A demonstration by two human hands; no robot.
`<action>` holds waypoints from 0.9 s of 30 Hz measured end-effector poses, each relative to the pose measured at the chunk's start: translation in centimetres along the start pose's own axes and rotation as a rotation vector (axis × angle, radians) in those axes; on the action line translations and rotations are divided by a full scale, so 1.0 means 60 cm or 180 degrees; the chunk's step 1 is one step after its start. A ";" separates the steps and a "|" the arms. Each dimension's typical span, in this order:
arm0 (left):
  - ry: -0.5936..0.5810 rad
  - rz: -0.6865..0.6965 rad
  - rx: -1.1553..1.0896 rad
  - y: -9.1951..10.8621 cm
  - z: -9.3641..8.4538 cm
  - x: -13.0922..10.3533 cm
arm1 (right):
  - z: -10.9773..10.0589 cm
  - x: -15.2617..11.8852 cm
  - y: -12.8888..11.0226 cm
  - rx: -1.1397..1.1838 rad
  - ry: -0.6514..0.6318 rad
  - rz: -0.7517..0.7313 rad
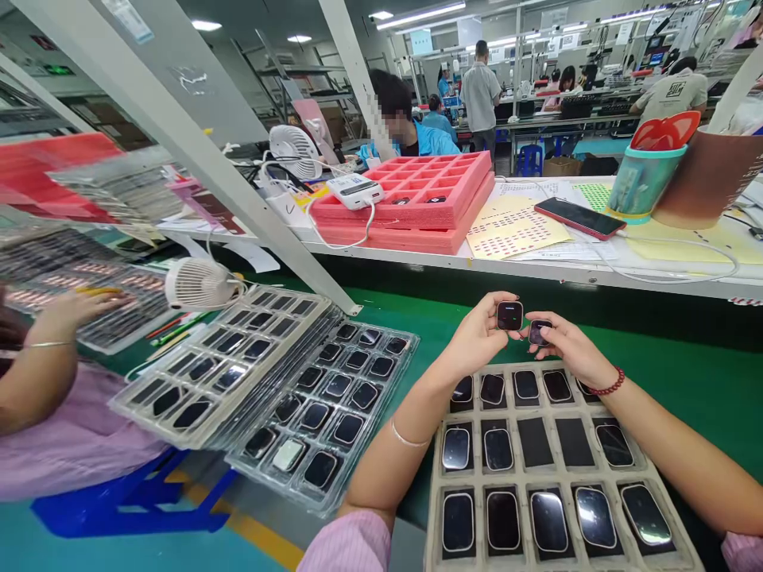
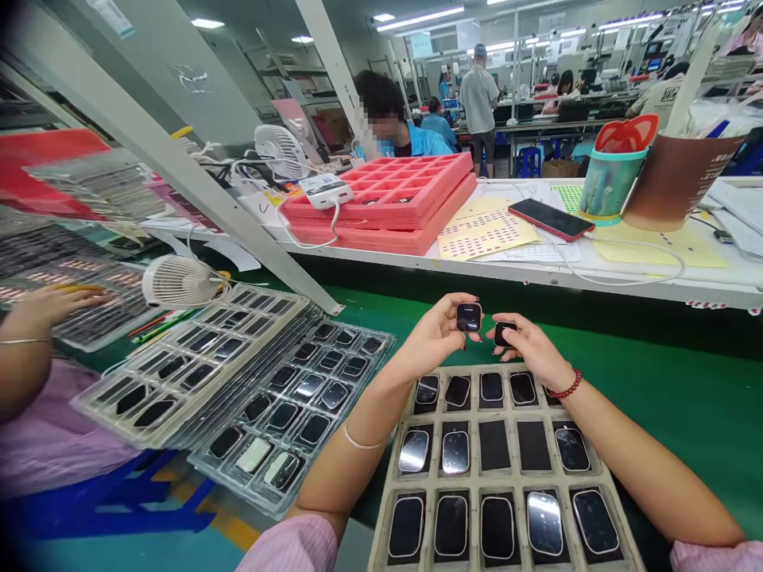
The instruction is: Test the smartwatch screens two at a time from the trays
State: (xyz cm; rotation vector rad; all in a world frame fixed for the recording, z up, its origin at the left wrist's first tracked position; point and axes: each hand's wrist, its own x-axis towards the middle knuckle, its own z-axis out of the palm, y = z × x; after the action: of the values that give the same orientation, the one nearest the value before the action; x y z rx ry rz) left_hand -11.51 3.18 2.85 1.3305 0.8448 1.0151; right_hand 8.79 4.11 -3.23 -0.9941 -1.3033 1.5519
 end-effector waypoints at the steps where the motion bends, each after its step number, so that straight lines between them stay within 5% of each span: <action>1: -0.0049 -0.0034 -0.0113 0.001 0.000 0.000 | -0.001 0.001 0.002 -0.0010 -0.0006 0.0024; 6: -0.0758 -0.0390 -0.1377 0.004 -0.012 0.004 | 0.003 -0.003 0.000 -0.0161 -0.0104 0.0070; 13: -0.1456 -0.0233 -0.2314 0.003 -0.008 -0.021 | 0.007 -0.007 -0.002 -0.0273 -0.0139 0.0064; 20: -0.3666 -0.1478 -0.1924 0.037 0.048 -0.086 | 0.004 -0.009 0.001 -0.0321 -0.0132 0.0190; 27: -0.3700 -0.1391 -0.1980 0.050 0.059 -0.086 | -0.001 -0.007 0.007 -0.0200 -0.0177 0.0279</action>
State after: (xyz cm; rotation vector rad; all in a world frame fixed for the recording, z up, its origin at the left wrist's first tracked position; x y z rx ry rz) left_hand -10.37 -3.00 5.74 0.8905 -0.0990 0.0288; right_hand 8.95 3.71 -3.66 -1.0667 -1.3703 1.6236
